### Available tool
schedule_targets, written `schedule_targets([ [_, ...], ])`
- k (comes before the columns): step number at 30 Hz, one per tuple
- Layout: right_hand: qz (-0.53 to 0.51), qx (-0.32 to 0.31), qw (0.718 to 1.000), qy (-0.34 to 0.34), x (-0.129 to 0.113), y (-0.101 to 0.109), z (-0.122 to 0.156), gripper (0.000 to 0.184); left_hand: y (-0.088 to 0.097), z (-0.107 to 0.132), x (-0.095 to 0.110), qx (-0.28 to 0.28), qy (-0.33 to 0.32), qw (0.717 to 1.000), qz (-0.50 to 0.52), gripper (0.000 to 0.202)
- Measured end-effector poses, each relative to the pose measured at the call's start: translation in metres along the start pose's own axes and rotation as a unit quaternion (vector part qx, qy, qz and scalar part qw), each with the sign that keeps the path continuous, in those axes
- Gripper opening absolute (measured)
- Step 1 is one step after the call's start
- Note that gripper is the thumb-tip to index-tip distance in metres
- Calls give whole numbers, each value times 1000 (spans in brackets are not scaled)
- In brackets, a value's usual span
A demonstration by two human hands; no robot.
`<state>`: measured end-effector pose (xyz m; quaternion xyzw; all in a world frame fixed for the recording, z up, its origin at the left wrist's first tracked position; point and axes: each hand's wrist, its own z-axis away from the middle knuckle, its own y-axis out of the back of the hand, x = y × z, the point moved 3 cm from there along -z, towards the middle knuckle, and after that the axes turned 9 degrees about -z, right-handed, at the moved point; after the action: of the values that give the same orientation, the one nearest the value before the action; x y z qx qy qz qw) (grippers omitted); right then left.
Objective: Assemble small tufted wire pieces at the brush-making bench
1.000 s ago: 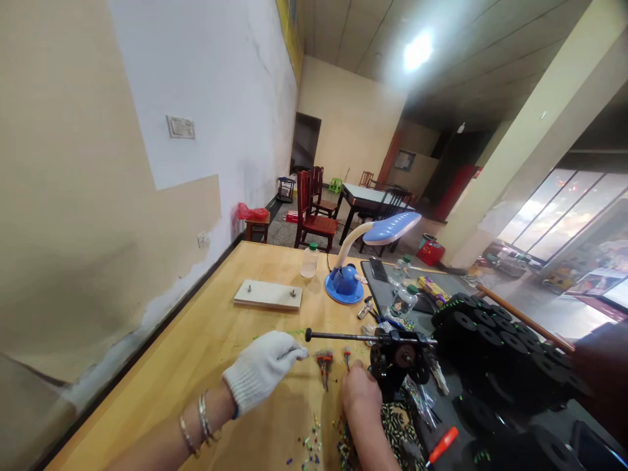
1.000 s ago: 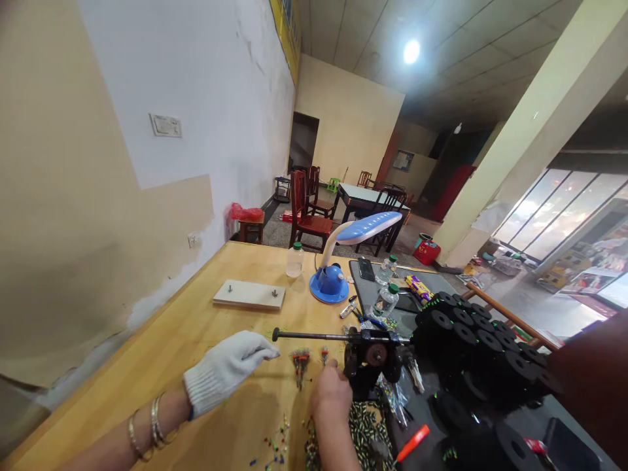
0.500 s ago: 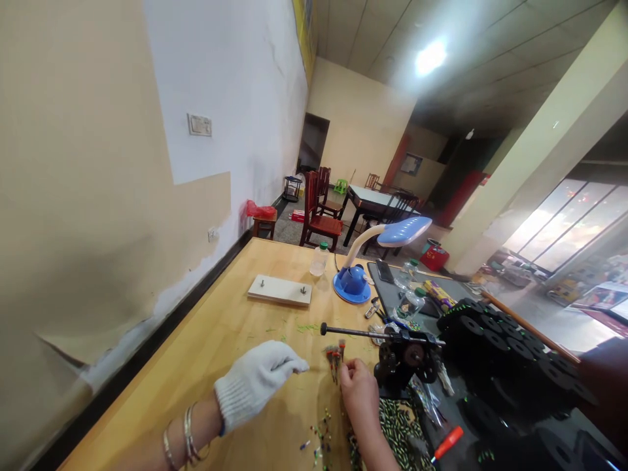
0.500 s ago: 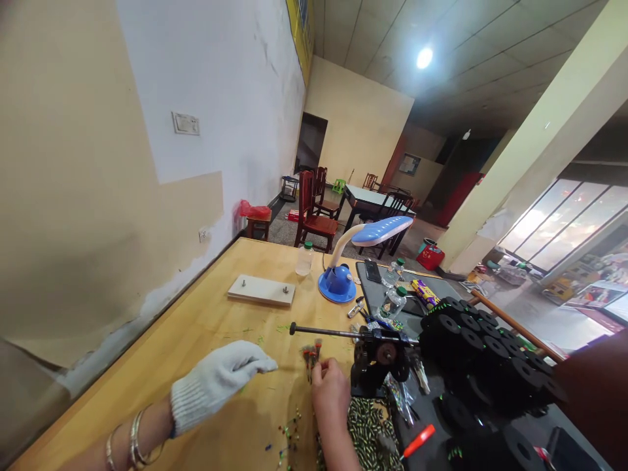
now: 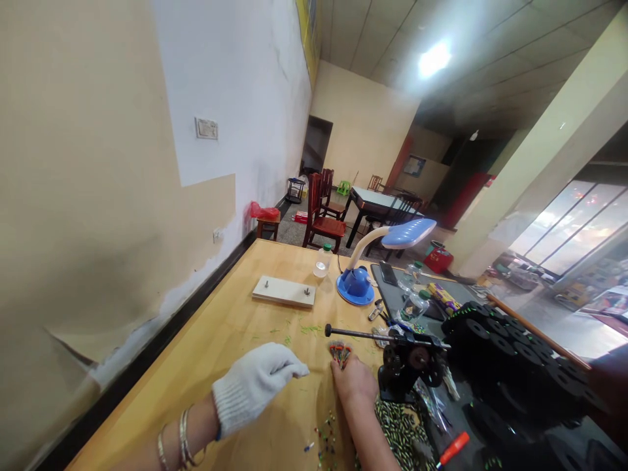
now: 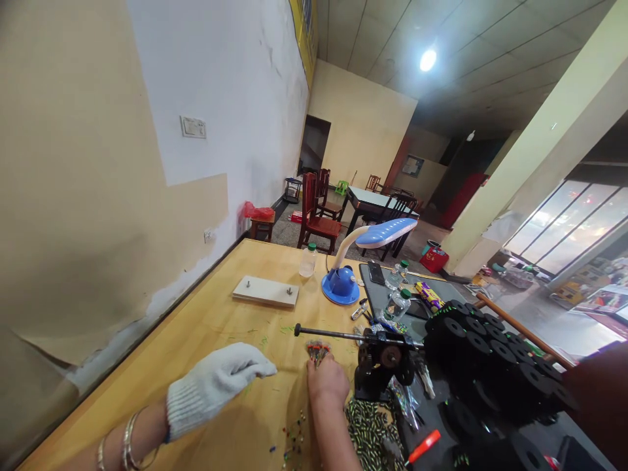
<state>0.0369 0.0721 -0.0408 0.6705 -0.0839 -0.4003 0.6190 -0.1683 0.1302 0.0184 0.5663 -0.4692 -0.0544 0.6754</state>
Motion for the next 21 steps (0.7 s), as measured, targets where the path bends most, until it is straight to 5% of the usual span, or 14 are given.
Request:
schedule_targets([
  [13,-34,14,999,4,8,-1,-10,21,4,-9,0,19,19,999,33,31],
  [17,-79,44,995,37,12,10,4,17,3,-22,-7,61,54,996,-35,31],
  [21,-188,83,972,114,26,3,40,12,-24,-49,-1,83,3,990,-116,25],
])
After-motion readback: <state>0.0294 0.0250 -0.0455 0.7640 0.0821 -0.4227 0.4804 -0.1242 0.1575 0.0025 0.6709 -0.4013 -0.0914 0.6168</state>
